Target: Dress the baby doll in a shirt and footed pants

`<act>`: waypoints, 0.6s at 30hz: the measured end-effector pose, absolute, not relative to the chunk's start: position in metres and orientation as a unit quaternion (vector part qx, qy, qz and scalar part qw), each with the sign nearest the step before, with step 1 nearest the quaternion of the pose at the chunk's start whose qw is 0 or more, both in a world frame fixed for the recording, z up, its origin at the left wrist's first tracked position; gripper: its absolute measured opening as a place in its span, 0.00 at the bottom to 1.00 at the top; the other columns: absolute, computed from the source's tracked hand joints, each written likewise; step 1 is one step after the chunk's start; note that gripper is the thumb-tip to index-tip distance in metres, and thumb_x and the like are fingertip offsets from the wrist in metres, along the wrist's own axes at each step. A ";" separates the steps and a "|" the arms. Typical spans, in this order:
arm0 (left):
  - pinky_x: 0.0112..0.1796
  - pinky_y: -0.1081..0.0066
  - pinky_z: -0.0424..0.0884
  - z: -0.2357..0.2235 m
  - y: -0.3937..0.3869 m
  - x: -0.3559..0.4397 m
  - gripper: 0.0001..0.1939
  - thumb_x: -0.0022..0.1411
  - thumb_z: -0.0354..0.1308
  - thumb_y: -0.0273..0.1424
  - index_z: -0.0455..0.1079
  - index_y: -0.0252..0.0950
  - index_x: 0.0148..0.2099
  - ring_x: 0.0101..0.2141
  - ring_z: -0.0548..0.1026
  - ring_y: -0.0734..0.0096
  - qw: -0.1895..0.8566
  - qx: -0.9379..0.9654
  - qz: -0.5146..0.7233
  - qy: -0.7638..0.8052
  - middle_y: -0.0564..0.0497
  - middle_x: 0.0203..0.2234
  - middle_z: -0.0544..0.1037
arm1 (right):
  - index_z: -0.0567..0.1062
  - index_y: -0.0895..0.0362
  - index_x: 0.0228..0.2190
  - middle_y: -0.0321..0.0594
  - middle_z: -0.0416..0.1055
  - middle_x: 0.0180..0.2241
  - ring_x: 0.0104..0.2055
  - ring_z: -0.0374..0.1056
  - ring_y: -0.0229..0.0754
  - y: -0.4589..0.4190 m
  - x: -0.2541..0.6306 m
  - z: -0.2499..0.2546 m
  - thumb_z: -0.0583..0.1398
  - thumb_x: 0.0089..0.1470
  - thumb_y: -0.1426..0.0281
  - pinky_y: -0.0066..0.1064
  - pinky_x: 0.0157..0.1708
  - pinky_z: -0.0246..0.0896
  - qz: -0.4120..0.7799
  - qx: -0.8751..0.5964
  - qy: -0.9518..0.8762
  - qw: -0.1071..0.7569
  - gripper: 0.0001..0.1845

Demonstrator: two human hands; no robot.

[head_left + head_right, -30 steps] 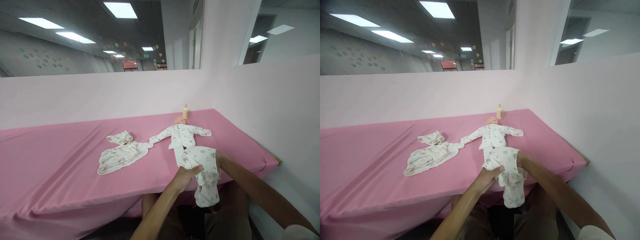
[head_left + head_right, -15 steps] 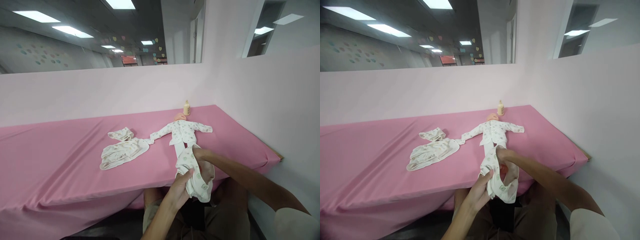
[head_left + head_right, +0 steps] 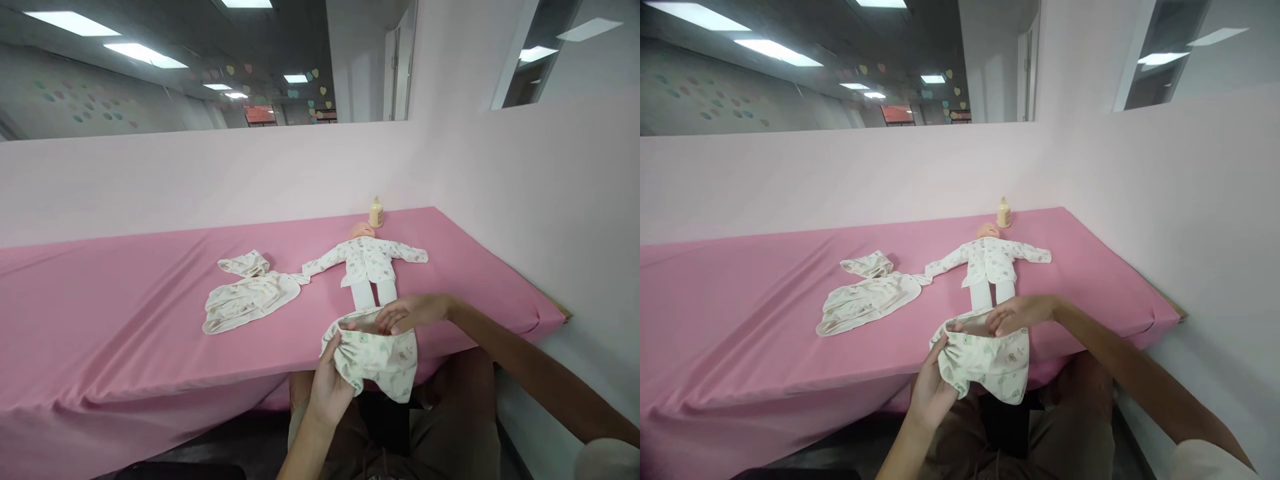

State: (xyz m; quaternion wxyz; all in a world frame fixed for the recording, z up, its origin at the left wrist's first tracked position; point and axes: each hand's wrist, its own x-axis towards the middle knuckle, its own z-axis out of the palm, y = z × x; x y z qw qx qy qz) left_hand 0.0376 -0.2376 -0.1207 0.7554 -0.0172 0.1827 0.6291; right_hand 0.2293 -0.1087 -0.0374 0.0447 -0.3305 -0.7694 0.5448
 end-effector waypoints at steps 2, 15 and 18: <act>0.47 0.74 0.70 -0.126 -0.239 0.031 0.13 0.65 0.50 0.25 0.77 0.33 0.39 0.37 0.79 0.73 0.748 -0.054 0.634 0.186 0.48 0.33 0.82 | 0.74 0.59 0.47 0.46 0.74 0.45 0.46 0.72 0.42 -0.105 0.243 -0.041 0.62 0.52 0.61 0.33 0.47 0.65 0.619 -0.294 -0.727 0.048 0.23; 0.27 0.76 0.66 -0.140 -0.266 0.069 0.15 0.56 0.63 0.30 0.62 0.34 0.23 0.18 0.67 0.80 0.749 -0.066 0.624 0.214 0.59 0.14 0.64 | 0.71 0.57 0.50 0.45 0.70 0.49 0.52 0.66 0.46 -0.085 0.195 -0.066 0.56 0.55 0.70 0.38 0.52 0.60 0.321 -0.383 -0.852 0.156 0.20; 0.24 0.75 0.63 -0.141 -0.276 0.070 0.17 0.54 0.66 0.31 0.60 0.34 0.23 0.16 0.62 0.81 0.751 -0.046 0.618 0.228 0.60 0.13 0.58 | 0.71 0.55 0.51 0.45 0.63 0.56 0.59 0.58 0.49 -0.092 0.188 -0.066 0.55 0.52 0.76 0.42 0.58 0.51 0.218 -0.294 -0.925 0.101 0.24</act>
